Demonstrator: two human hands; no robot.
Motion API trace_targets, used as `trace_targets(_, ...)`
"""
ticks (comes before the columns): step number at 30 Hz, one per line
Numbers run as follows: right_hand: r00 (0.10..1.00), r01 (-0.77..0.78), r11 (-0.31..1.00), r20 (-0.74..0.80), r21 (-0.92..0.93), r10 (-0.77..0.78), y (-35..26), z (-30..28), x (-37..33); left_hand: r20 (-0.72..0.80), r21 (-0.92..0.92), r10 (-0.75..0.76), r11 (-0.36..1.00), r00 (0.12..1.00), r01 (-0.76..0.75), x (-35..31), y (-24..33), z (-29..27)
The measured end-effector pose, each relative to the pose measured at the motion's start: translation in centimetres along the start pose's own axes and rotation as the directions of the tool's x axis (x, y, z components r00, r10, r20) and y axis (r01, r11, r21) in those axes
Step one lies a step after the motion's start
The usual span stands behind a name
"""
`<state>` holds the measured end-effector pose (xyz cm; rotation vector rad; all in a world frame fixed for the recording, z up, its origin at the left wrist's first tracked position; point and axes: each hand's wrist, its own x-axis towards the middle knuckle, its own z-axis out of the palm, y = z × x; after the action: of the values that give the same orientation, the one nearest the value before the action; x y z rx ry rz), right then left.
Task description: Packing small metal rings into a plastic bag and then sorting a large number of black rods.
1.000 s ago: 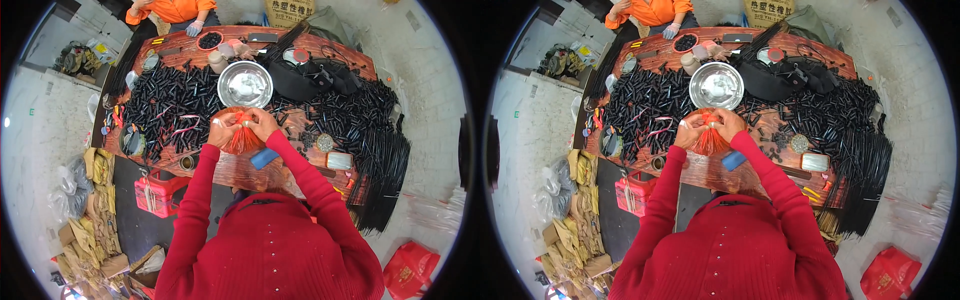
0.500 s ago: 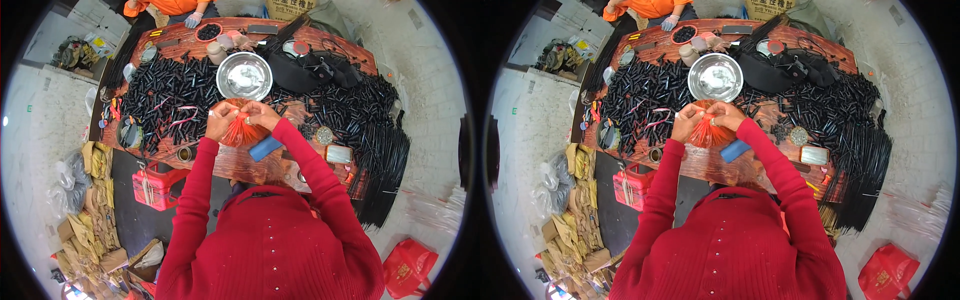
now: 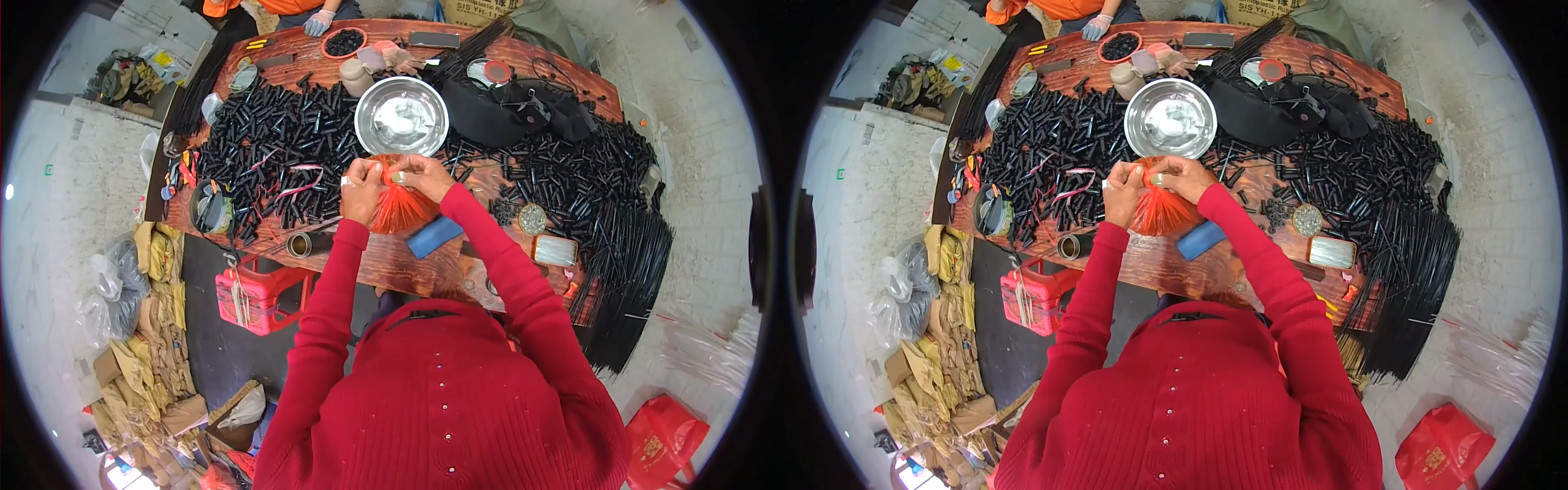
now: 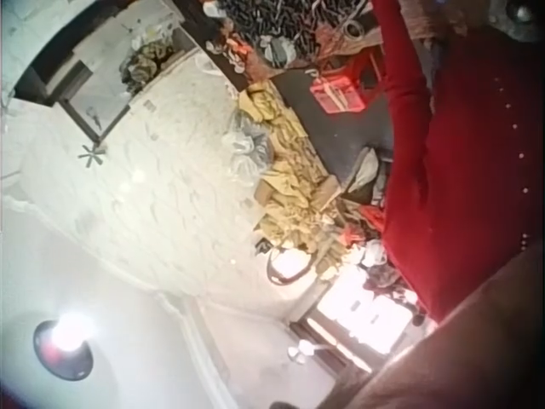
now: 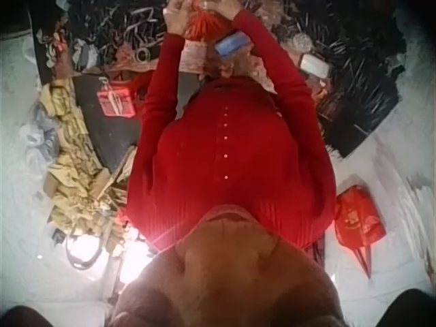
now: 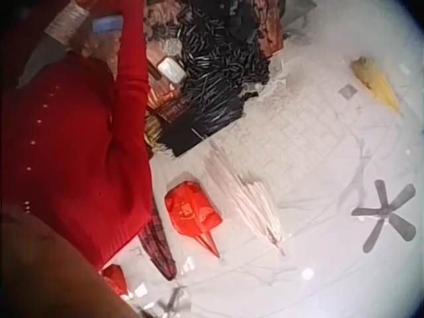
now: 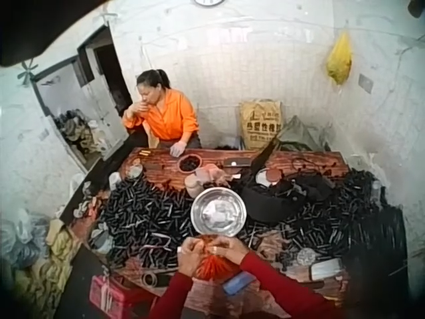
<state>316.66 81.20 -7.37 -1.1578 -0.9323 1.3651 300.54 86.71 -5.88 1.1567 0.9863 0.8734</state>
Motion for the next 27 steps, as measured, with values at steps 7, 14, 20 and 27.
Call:
trace_targets(7,0.982,-0.160,0.978,0.125,0.131,0.143,0.1,-1.4,-0.5,0.216,0.163,0.268,0.938,0.939,-0.305,-0.3,2.4,1.4)
trace_targets(14,0.975,0.121,0.981,0.202,-0.149,-0.089,-1.1,0.0,-0.7,0.115,-0.056,0.096,0.994,0.989,-0.090,0.1,2.5,0.2)
trace_targets(20,1.000,-0.013,0.998,-0.015,-0.057,0.012,3.6,0.6,0.4,0.040,-0.108,0.004,0.994,0.999,0.001,-0.4,1.2,-0.4)
trace_targets(27,0.999,-0.039,0.900,-0.031,-0.434,0.028,1.6,0.7,0.1,0.271,0.189,-0.160,0.976,0.949,0.110,-0.1,1.4,-2.5)
